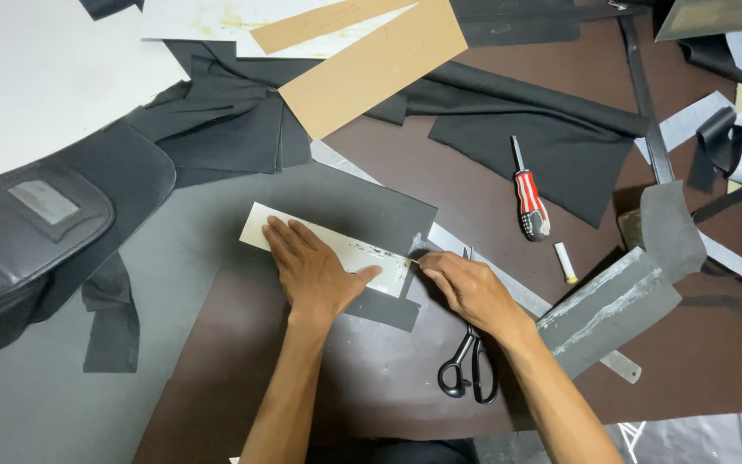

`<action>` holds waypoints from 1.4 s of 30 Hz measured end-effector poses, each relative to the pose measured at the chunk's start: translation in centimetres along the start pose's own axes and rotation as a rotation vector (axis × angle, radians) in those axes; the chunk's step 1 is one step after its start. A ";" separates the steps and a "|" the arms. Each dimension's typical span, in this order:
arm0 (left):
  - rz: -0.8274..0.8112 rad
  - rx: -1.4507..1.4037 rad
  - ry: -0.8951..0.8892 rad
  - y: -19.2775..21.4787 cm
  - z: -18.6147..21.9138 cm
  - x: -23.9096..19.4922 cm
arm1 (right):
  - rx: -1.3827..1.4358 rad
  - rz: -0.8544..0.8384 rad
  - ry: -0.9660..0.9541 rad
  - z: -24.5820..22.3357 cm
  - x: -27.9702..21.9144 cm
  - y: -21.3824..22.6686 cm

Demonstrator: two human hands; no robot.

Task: Measuring, cutting, and aligning leather components for bag assembly

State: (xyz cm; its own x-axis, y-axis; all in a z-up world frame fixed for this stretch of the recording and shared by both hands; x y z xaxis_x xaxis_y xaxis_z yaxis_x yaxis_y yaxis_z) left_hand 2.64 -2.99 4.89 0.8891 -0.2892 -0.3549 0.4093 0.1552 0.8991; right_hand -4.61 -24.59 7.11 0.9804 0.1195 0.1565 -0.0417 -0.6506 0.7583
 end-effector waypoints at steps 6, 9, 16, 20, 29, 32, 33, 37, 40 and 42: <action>-0.012 0.002 -0.010 -0.5 -0.1 0.1 | 0.020 0.028 -0.010 0.3 -0.3 -0.3; 0.010 -0.051 -0.016 -0.5 -0.1 0.1 | 0.016 0.058 -0.031 0.7 -0.8 -0.4; 0.043 -0.119 -0.027 -0.7 -0.2 0.1 | 0.026 0.126 -0.037 0.7 -1.1 -1.1; 0.062 -0.128 -0.033 -0.6 -0.2 -0.1 | -0.005 0.140 -0.016 0.6 -1.0 -1.6; 0.111 -0.084 -0.049 -1.3 -0.5 0.0 | -0.066 0.140 0.100 -2.6 -2.4 -2.9; 0.120 -0.079 -0.055 -1.3 -0.5 -0.1 | -0.046 0.127 0.100 -3.7 -3.2 -3.0; 0.120 -0.080 -0.054 -1.3 -0.5 -0.2 | -0.046 0.126 0.100 -2.8 -3.5 -3.4; 0.154 -0.055 -0.059 -1.7 -0.7 0.1 | 0.190 0.254 -0.071 -1.8 -1.7 -1.6; 0.171 -0.024 -0.053 -2.1 -0.7 0.0 | 0.272 0.376 -0.116 -2.9 2.7 -0.7; 0.188 -0.006 -0.036 -1.9 -0.7 -0.2 | 0.310 0.401 -0.088 -3.6 6.0 -2.0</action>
State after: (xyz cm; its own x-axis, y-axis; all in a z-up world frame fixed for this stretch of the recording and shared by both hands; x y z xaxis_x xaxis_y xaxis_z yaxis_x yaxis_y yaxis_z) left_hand 1.84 -2.54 3.11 0.9421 -0.2885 -0.1711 0.2381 0.2156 0.9470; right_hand 0.63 -19.94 8.81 0.9120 -0.2403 0.3324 -0.3721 -0.8258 0.4238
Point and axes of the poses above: each hand's wrist, its own x-axis towards the middle knuckle, its own y-axis out of the back of the hand, z = x × y, the point moved 2 cm from there along x, towards the middle knuckle, and after that the axes turned 14 degrees about -y, right-handed, at the moved point
